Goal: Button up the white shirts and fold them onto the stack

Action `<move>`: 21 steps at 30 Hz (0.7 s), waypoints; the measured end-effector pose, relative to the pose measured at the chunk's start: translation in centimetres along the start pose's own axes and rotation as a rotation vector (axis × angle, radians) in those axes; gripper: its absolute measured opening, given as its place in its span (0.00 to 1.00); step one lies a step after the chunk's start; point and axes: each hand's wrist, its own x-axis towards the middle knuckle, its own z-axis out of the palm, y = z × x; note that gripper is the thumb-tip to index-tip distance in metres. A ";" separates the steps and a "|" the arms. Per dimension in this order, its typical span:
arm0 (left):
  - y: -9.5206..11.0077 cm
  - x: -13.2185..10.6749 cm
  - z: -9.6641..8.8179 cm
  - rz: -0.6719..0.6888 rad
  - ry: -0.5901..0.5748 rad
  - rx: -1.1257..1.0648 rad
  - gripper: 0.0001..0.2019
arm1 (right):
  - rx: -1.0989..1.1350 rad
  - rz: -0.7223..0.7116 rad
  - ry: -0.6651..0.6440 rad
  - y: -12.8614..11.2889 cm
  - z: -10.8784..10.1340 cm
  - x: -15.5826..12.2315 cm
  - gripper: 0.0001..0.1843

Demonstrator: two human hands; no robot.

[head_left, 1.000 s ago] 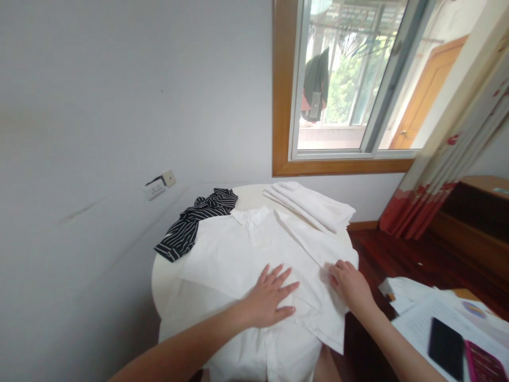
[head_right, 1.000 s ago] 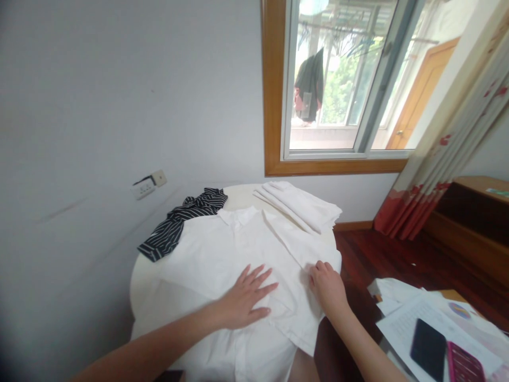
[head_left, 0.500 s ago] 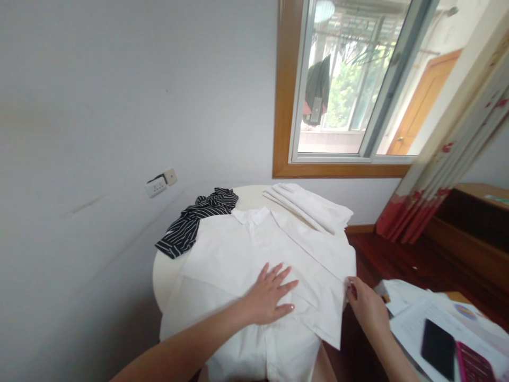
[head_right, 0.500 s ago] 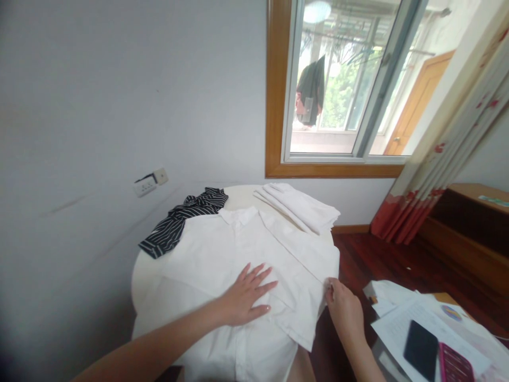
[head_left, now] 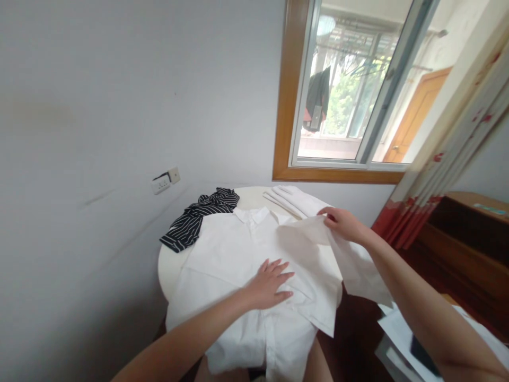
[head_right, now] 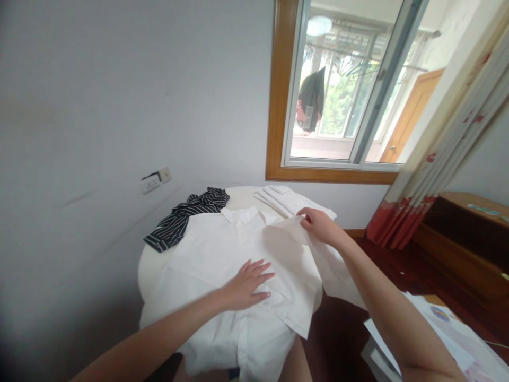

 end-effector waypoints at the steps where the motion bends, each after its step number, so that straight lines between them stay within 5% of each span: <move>1: 0.4 0.3 -0.1 -0.031 0.064 -0.084 0.26 | 0.081 -0.013 -0.059 -1.3 -0.2 1.3 0.15; 4: 1.9 1.4 0.0 -0.111 0.240 -0.438 0.26 | 0.390 -0.004 -0.197 -4.8 0.3 4.2 0.15; 7: 3.3 2.1 0.3 -0.189 0.256 -0.726 0.28 | 0.623 0.012 -0.276 -6.9 2.0 5.8 0.14; 12: 3.8 -1.0 -1.3 -0.278 0.322 -0.965 0.23 | 0.777 -0.006 -0.347 -6.4 5.1 6.5 0.11; 16: 2.9 -6.9 -4.6 -0.375 0.335 -0.800 0.19 | 0.617 0.032 -0.281 -3.1 7.7 7.9 0.13; 21: 1.1 -13.2 -7.1 -0.671 0.421 -0.399 0.21 | -0.042 0.077 -0.187 1.0 12.2 9.0 0.14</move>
